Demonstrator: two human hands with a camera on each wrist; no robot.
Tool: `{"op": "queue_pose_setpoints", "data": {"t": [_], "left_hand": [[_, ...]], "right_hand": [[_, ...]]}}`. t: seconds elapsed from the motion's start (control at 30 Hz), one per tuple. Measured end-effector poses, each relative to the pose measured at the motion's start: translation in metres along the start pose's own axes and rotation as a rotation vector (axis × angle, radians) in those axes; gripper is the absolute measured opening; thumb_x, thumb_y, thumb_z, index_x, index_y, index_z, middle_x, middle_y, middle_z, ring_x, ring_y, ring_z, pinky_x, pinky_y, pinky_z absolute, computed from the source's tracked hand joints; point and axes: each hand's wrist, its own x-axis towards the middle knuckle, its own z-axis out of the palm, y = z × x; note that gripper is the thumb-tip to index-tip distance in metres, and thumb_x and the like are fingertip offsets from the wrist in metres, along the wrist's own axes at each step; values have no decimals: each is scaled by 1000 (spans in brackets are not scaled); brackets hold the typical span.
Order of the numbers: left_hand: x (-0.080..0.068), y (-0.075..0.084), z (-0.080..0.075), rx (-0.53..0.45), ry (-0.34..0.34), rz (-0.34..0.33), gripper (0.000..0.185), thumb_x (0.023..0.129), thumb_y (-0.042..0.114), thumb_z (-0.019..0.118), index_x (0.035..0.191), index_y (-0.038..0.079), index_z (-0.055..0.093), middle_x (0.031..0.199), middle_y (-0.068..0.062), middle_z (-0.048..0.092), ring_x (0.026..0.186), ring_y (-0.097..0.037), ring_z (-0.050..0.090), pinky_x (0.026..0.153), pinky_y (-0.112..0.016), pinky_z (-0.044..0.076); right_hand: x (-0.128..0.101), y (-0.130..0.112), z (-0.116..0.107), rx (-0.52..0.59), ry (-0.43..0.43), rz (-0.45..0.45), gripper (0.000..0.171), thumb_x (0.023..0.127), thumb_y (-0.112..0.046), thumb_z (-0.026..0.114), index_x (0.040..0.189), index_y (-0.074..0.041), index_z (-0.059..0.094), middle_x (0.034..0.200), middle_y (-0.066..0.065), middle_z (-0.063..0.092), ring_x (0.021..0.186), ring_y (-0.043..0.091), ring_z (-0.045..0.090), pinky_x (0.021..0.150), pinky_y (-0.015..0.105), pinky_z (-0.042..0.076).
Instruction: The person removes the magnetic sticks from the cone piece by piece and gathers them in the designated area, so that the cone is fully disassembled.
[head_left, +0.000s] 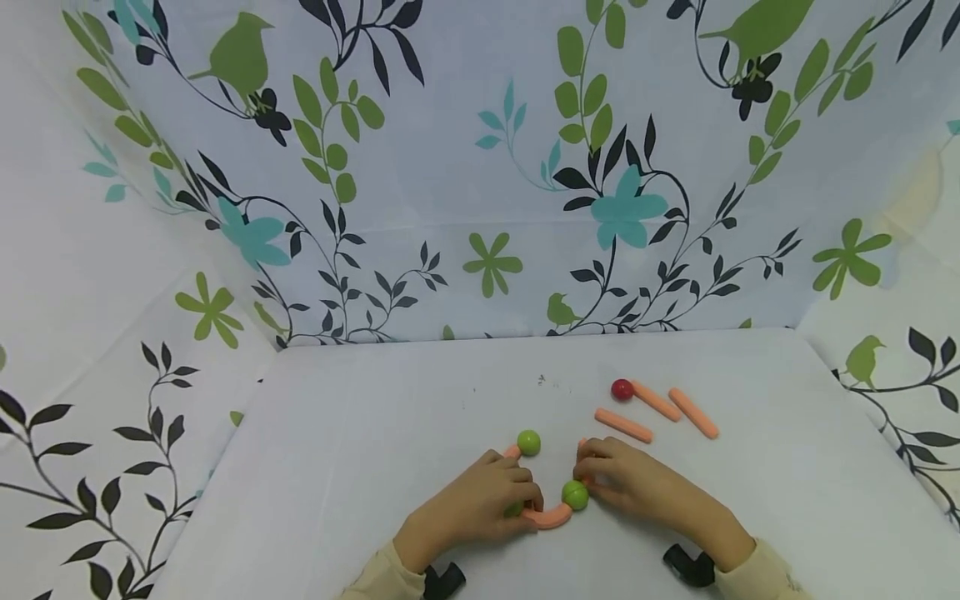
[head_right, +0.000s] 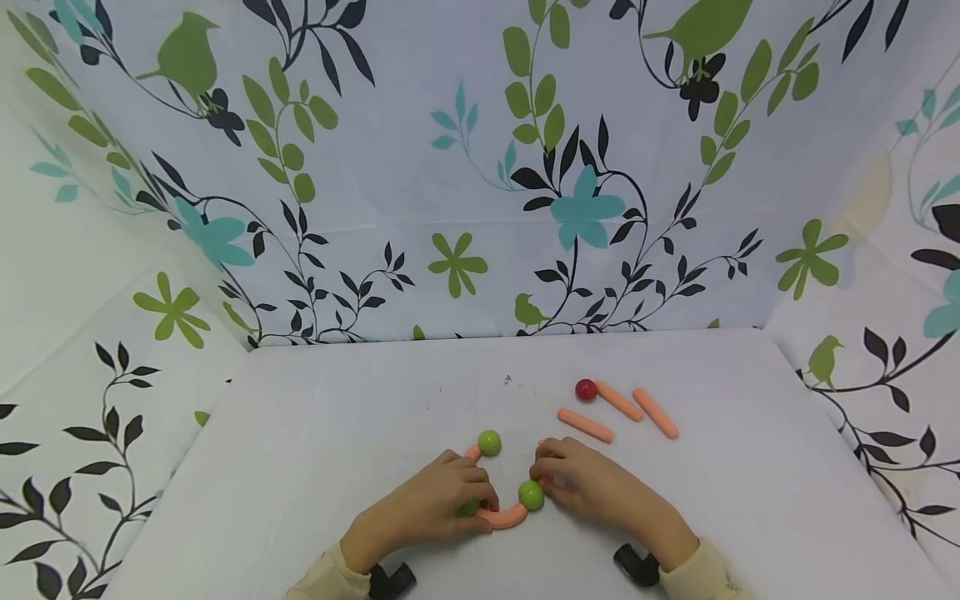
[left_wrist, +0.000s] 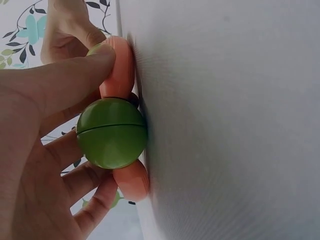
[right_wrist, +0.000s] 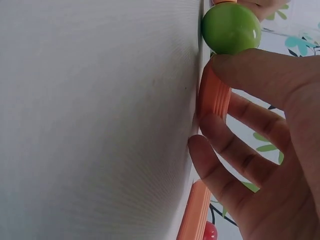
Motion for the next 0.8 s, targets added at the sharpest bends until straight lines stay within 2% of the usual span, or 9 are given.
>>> {"op": "queue_pose_setpoints", "data": {"t": [0.17,0.27,0.43,0.57,0.8], "left_hand": [[-2,2,2,2,6,0,16,93,47,76,100,33,73,93,22,65,87,3,51,89,-23,44],[-1,2,1,6,20,4,16,92,45,77,99,32,73,93,21,65,88,2,52,89,-24,44],[2,2,-1,7,37,13,16,91,45,79,97,32,72,91,21,65,87,2,52,88,-23,44],[5,2,-1,4,24,7,16,93,47,76,97,32,71,93,22,65,89,2,53,87,-22,42],[0,2,-1,-3,-8,-48,16,93,46,77,98,32,73,96,22,68,91,2,56,85,-22,41]], "right_hand": [[-3,-1,4,-12,5,14,23,92,-12,78,105,-30,71,115,-14,64,110,9,61,93,30,56],[-2,1,3,-15,7,32,23,91,-11,79,104,-28,71,121,-8,66,115,14,64,93,32,58],[-3,3,-3,11,17,92,19,90,-9,80,101,-24,74,133,5,61,106,13,65,86,28,58],[-5,6,-6,1,40,137,17,91,-9,79,100,-23,76,131,4,60,99,9,63,81,26,57],[0,7,-4,-8,60,122,21,92,-6,77,109,-18,78,121,3,68,108,20,67,85,36,60]]}}
